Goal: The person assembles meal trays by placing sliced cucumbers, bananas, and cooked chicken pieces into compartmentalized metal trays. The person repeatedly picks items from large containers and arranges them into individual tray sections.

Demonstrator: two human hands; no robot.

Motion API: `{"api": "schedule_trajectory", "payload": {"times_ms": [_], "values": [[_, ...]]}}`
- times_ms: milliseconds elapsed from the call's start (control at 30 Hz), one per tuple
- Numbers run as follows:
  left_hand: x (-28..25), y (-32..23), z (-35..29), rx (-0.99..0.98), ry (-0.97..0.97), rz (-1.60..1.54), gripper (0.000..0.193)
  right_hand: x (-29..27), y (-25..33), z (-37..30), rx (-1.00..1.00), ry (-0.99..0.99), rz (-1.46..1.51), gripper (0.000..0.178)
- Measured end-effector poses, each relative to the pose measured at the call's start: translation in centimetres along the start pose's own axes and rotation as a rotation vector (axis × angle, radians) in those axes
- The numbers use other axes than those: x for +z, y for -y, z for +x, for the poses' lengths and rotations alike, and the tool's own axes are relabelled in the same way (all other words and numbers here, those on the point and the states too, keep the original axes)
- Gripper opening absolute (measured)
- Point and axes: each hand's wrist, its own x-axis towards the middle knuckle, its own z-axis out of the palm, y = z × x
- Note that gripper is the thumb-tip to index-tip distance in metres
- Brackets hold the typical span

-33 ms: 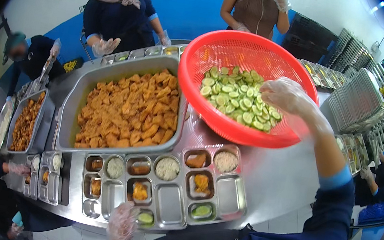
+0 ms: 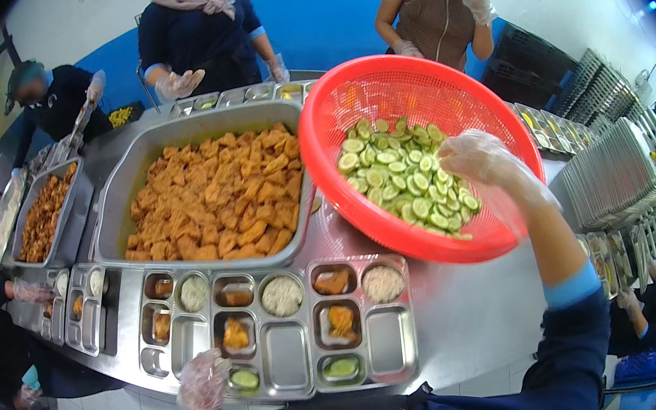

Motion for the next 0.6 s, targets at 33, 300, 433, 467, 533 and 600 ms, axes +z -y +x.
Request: {"api": "schedule_trajectory", "payload": {"times_ms": [33, 300, 433, 467, 533, 600], "values": [[0.0, -0.7, 0.6, -0.04, -0.07, 0.036, 0.023, 2.3, -2.2, 4.2, -0.247, 0.085, -0.375, 0.019], [2.2, -3.1, -1.8, -0.291, -0.004, 0.199, 0.032, 20.2, -6.6, 22.2, -0.177, 0.434, 0.215, 0.021], [2.2, -3.9, -2.9, -0.336, 0.159, 0.338, 0.038, 21.3, -6.5, 22.3, -0.002, 0.508, 0.257, 0.056], [2.3, -4.2, -2.4, -0.38, 0.066, 0.256, 0.032, 20.4, -6.2, 22.0, -0.016, 0.574, 0.246, 0.042], [2.7, -5.2, -0.3, -0.491, -0.13, -0.068, 0.029, 17.1, -6.1, 19.5, -0.321, 0.304, 0.635, 0.032], [2.1, -6.4, 2.9, 0.049, -0.078, 0.333, 0.032, 11.1, -5.3, 16.7, -0.153, 0.197, 0.609, 0.026]]}}
